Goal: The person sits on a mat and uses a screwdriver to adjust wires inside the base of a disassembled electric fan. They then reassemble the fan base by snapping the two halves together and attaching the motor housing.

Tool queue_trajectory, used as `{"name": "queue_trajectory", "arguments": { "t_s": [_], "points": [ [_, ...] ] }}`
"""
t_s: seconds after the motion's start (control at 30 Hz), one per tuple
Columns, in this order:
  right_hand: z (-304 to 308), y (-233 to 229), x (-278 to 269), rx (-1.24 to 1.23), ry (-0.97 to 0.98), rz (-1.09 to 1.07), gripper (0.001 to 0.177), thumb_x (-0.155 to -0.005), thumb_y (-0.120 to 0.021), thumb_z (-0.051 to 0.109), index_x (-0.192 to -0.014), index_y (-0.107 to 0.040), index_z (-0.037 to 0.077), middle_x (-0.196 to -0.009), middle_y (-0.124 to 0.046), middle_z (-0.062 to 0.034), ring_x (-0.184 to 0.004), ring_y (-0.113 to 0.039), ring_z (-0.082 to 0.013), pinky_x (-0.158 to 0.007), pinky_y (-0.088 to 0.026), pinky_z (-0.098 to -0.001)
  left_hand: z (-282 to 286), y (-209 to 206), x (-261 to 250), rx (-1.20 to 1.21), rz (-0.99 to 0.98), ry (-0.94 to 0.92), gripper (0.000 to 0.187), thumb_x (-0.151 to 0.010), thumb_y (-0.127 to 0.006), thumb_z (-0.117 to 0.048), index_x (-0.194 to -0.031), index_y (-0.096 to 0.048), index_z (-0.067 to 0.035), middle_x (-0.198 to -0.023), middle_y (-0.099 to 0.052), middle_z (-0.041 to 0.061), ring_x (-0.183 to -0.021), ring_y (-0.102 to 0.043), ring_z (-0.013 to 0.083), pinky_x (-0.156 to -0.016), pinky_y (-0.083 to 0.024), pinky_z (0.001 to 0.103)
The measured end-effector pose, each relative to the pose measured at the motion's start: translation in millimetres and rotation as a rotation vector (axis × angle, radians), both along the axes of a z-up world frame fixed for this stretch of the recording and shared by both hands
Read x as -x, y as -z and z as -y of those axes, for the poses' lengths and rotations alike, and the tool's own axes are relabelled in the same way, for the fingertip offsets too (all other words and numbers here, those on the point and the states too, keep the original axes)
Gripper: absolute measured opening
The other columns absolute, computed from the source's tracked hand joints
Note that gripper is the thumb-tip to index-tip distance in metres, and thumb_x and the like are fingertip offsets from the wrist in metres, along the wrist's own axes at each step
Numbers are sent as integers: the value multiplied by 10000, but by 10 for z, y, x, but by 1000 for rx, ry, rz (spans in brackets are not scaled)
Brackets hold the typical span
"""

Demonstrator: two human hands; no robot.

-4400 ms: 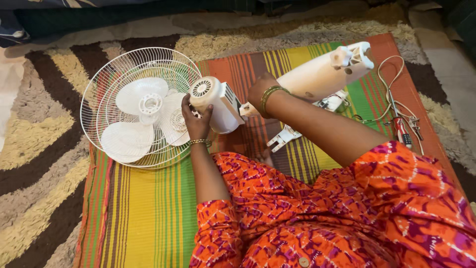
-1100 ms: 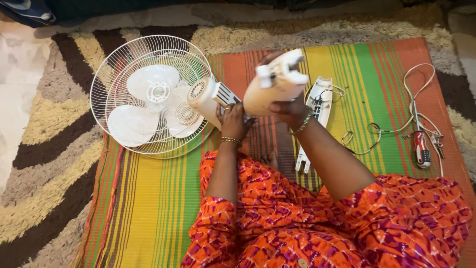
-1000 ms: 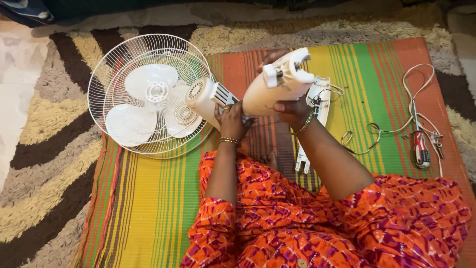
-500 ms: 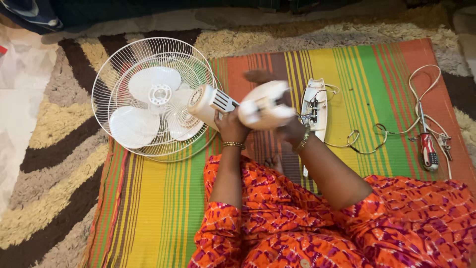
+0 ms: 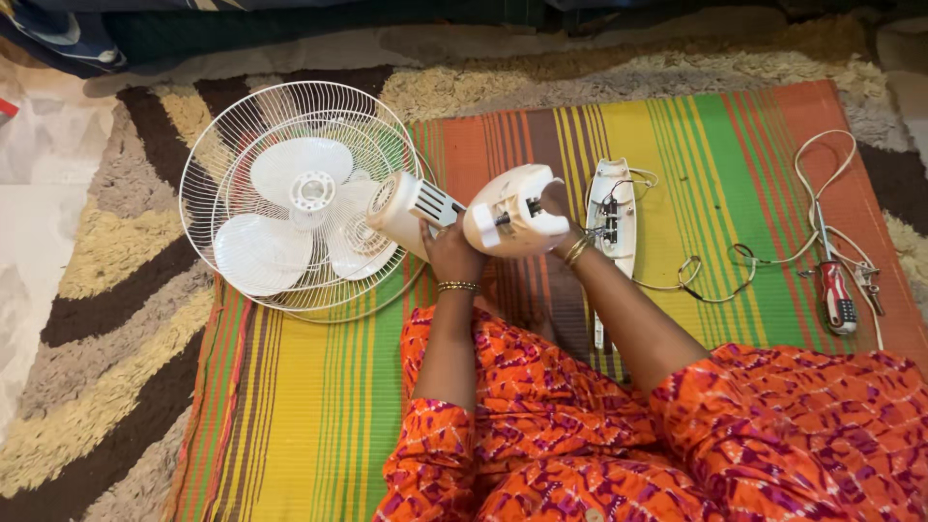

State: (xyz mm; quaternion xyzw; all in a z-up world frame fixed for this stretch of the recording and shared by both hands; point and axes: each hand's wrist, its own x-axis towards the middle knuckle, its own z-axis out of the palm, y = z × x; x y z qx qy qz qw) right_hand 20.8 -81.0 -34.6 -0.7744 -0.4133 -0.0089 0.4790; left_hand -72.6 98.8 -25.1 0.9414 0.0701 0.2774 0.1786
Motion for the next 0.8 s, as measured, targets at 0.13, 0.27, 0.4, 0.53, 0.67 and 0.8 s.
{"name": "queue_trajectory", "arguments": {
  "t_s": [0.13, 0.27, 0.4, 0.53, 0.67, 0.8],
  "points": [
    [-164, 331, -93, 131, -140, 6, 534, -1041, -551, 370, -1499, -493, 101, -1516, -540, -129, -1363, -524, -262, -1150, -410, -422, -28, 129, -36, -9, -6, -21, 370, -853, -732, -304, -1177, -706, -127, -842, -750, 125, -840, -739, 304, -1250, -217, 594],
    [-251, 383, -160, -98, -227, -595, 437, -1017, -557, 294, -1398, -560, 78, -1386, -629, -133, -1222, -638, -215, -1063, -500, -349, -138, 329, -47, -9, 25, 18, 462, -796, -729, -320, -1196, -699, -92, -856, -747, 140, -893, -727, 305, -1232, -208, 583],
    [-186, 284, -133, 209, 15, -307, 380, -928, -632, 218, -1269, -662, 54, -1228, -720, -143, -1072, -711, -225, -945, -570, -367, -221, 541, -144, -55, 95, 28, 451, -862, -670, -328, -1250, -676, -98, -905, -746, 129, -964, -718, 274, -1245, -202, 572],
    [-160, -41, 2, 308, 1, -150, 384, -881, -670, 200, -1240, -680, 63, -1207, -722, -144, -1074, -700, -249, -946, -561, -381, -233, 590, -189, -5, -45, 11, 388, -899, -627, -360, -1216, -669, -141, -901, -746, 106, -989, -713, 259, -1248, -174, 555],
    [-117, -305, 165, 374, 72, -90, 391, -835, -708, 182, -1210, -698, 72, -1186, -725, -145, -1075, -689, -273, -947, -552, -395, -152, 421, -161, -140, 35, -134, 249, -879, -674, -342, -1092, -689, -215, -1287, -629, 81, -1348, -425, 298, -1204, -56, 645],
    [-94, -386, 233, 393, 99, -87, 402, -788, -747, 165, -1181, -716, 81, -1165, -727, -146, -1077, -679, -297, -949, -543, -410, -107, 259, -21, -79, -54, -158, 291, -760, -743, -336, -1027, -701, -228, -1558, -433, 83, -1534, -106, 350, -1163, 28, 718]
  ]
}}
